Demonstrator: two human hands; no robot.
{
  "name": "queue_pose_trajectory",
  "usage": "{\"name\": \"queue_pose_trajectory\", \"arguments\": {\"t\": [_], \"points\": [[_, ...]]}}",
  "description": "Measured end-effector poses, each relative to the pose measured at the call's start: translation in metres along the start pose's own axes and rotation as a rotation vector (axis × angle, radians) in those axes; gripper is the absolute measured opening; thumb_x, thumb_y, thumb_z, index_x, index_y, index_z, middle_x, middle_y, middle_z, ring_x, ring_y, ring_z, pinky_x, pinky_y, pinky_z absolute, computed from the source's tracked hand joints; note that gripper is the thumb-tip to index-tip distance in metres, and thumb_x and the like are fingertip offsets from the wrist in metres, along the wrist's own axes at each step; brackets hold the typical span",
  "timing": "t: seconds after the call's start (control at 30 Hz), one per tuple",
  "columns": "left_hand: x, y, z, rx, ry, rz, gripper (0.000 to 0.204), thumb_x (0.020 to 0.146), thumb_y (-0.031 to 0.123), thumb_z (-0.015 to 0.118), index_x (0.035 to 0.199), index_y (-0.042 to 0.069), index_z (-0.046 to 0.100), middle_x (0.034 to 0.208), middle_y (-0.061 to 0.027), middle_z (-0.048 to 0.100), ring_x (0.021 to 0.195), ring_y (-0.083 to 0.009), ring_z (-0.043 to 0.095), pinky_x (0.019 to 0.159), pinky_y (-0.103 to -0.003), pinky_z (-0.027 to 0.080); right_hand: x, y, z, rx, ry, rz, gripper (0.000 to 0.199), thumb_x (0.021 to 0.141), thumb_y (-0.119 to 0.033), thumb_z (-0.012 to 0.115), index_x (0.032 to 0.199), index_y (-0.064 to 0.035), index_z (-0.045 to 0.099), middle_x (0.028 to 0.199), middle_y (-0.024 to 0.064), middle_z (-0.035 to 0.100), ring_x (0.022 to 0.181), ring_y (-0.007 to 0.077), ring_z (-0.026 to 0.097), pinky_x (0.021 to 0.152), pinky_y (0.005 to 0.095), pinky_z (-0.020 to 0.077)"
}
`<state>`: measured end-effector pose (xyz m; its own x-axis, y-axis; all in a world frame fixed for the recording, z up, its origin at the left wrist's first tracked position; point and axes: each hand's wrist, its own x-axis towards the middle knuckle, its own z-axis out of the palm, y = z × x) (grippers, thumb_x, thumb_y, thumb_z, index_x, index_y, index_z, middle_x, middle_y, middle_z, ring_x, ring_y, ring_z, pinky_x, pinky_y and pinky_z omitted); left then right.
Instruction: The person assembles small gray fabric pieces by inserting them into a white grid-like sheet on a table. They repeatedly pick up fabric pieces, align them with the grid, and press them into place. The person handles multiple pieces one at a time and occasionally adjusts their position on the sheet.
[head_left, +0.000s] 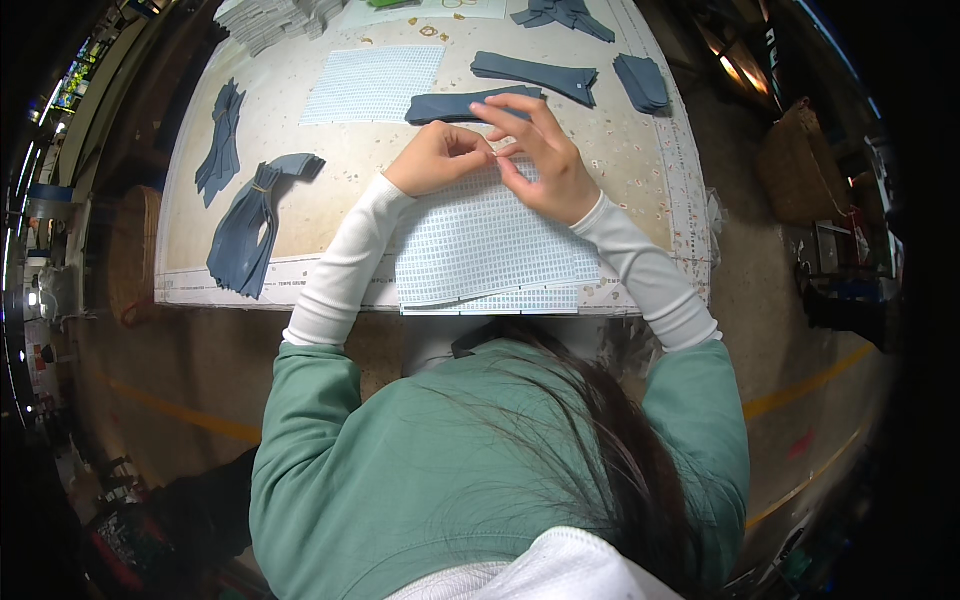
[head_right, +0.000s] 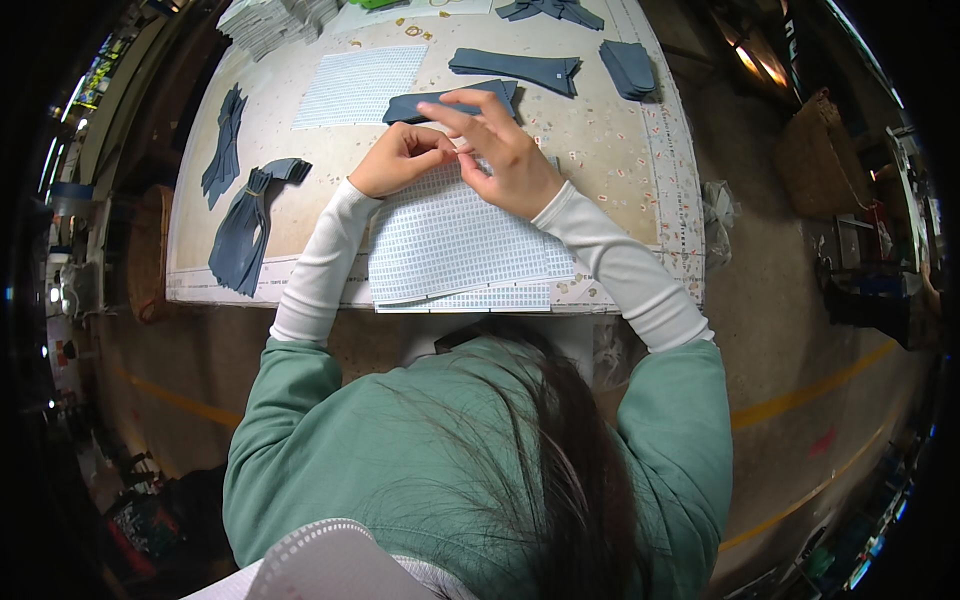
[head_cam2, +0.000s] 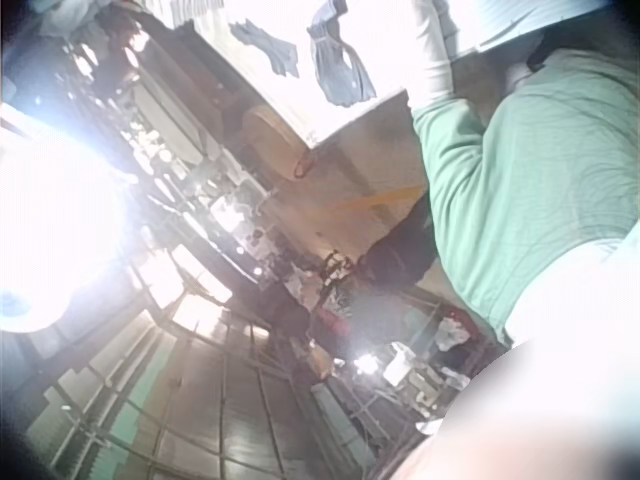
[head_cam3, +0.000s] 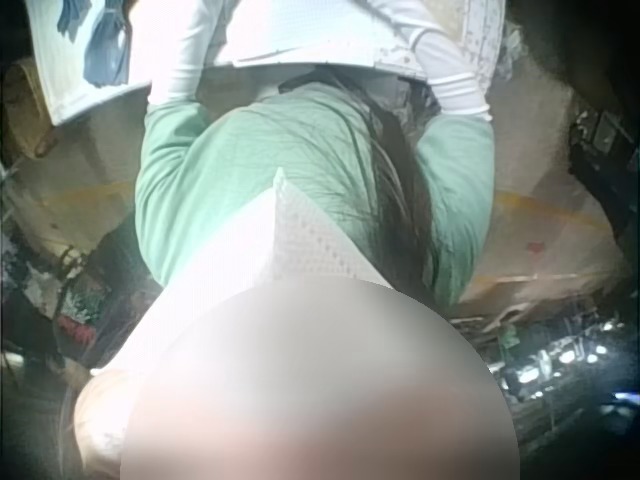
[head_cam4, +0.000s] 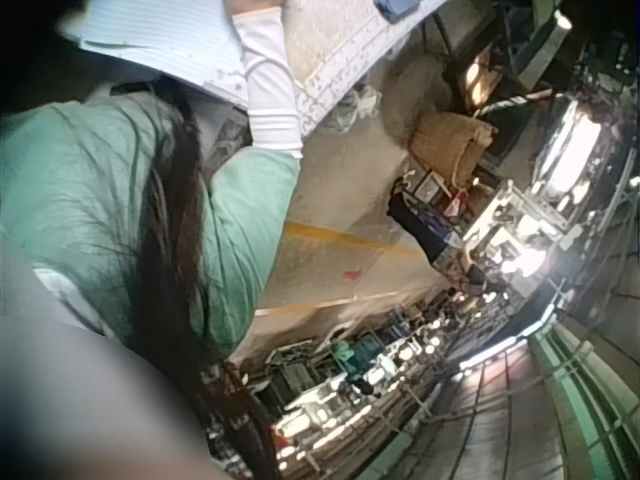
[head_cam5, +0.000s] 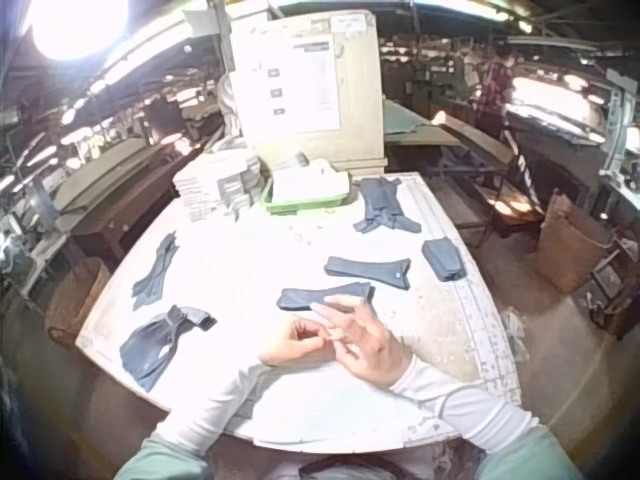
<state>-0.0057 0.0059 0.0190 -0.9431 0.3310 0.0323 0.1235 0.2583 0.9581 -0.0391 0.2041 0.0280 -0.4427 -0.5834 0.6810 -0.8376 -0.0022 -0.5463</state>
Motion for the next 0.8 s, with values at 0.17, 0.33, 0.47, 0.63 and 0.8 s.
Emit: {"name": "queue_pose_trajectory", "arguments": {"t": [0.17,0.33,0.47,0.63,0.8], "points": [[0.000,0.004,0.000,0.091,-0.063,-0.001,0.018,0.086,0.015,0.063,0.088,-0.002,0.069,0.075,-0.0024,0.066,0.072,-0.0067,0.058,0.070,-0.024,0.048,-0.001,0.003,-0.003,0.325,0.086,0.342,0.068,0.075,0.011,0.060,0.135,-0.0145,0.046,0.123,0.0109,0.044,0.092,0.0178,0.064,0.079,0.0264,0.0570],[0.018,0.007,-0.012,0.514,0.060,0.268,0.015,0.084,0.013,0.063,0.095,0.004,0.070,0.084,-0.0082,0.068,0.077,-0.0159,0.065,0.076,-0.028,0.052,0.012,0.039,-0.032,0.282,0.109,0.397,0.045,0.078,0.000,0.065,0.121,-0.0101,0.059,0.111,0.0076,0.059,0.087,0.0125,0.064,0.078,0.0249,0.0531],[0.057,0.007,-0.030,0.724,0.162,0.363,0.018,0.082,0.011,0.067,0.100,0.006,0.070,0.093,-0.0083,0.067,0.079,-0.0172,0.065,0.075,-0.028,0.054,0.028,0.073,-0.048,-0.083,-0.046,0.465,0.015,0.079,-0.020,0.071,0.090,-0.0097,0.072,0.090,0.0048,0.070,0.077,0.0131,0.064,0.071,0.0260,0.0511],[0.079,-0.006,-0.023,0.676,0.094,0.385,0.034,0.076,0.025,0.077,0.104,0.008,0.067,0.093,-0.0068,0.063,0.072,-0.0161,0.061,0.065,-0.027,0.051,0.031,0.095,-0.043,-0.359,-0.121,0.351,0.014,0.076,-0.024,0.072,0.080,-0.0107,0.071,0.089,0.0074,0.065,0.090,0.0244,0.060,0.084,0.0327,0.0473],[0.078,-0.014,-0.021,0.732,0.104,0.333,0.043,0.070,0.033,0.079,0.102,0.006,0.068,0.090,-0.0080,0.063,0.070,-0.0194,0.060,0.066,-0.030,0.051,0.022,0.094,-0.032,-0.413,-0.159,0.387,0.010,0.075,-0.021,0.072,0.078,-0.0115,0.069,0.093,0.0027,0.059,0.101,0.0223,0.053,0.088,0.0363,0.0469]]}}
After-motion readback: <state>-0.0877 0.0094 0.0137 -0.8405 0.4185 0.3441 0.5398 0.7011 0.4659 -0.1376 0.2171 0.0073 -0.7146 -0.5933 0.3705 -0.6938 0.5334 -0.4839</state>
